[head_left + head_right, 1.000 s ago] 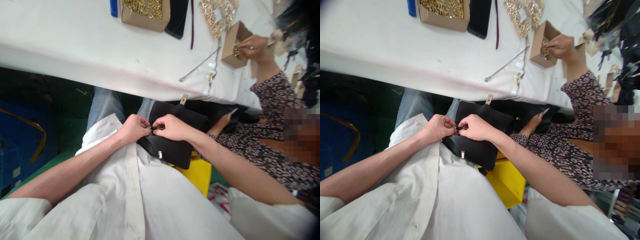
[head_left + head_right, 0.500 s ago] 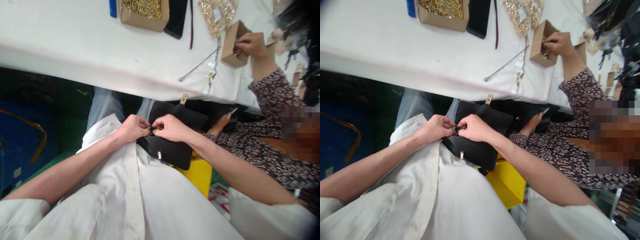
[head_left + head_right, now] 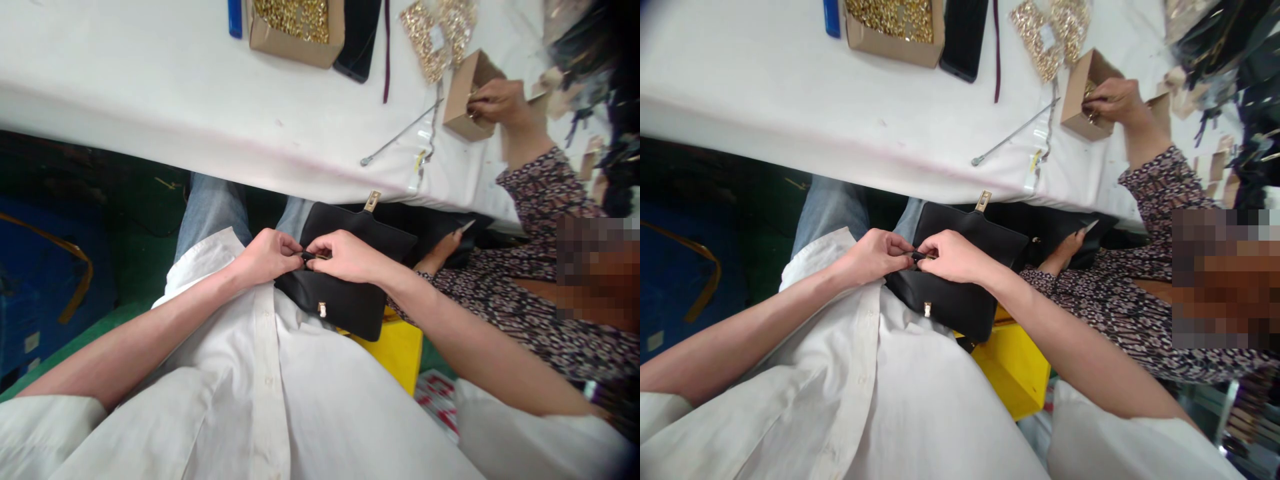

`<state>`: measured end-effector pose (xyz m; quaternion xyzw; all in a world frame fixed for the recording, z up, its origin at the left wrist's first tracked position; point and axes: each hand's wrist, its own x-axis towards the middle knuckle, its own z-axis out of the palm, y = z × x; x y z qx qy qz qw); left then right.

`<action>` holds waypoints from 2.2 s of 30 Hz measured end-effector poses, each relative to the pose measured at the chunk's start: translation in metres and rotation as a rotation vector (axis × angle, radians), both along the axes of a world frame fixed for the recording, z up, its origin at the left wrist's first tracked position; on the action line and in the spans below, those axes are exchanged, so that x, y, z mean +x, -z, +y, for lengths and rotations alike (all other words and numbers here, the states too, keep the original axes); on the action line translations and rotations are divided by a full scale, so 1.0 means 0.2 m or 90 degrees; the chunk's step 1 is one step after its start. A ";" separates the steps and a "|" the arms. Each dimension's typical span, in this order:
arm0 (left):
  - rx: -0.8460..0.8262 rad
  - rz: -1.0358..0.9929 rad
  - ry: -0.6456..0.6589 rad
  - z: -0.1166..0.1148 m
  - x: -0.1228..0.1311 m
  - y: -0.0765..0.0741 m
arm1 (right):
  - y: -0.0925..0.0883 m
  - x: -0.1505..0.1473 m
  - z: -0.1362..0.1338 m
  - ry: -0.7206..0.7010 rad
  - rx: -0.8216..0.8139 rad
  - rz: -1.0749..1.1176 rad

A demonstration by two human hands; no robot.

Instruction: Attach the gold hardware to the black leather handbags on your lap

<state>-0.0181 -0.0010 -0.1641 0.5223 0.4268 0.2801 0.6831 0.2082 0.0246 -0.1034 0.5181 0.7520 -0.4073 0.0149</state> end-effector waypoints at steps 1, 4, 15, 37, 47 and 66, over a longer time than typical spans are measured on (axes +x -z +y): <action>0.002 -0.005 0.000 0.00 0.00 0.01 | 0.00 0.01 0.00 -0.001 -0.013 0.001; 0.020 -0.011 -0.003 -0.01 0.00 0.03 | 0.01 0.03 0.01 0.005 -0.035 0.012; 0.087 0.044 0.020 -0.08 -0.03 -0.13 | 0.02 0.06 0.02 -0.024 -0.020 0.015; 0.027 0.120 -0.117 0.03 0.12 0.08 | 0.05 0.01 -0.16 0.130 0.206 -0.096; 0.014 0.114 -0.118 0.00 0.13 0.03 | 0.10 0.07 -0.16 0.198 0.023 0.135; 0.110 0.165 -0.131 -0.02 0.19 0.02 | 0.10 0.16 -0.14 0.200 -0.070 0.140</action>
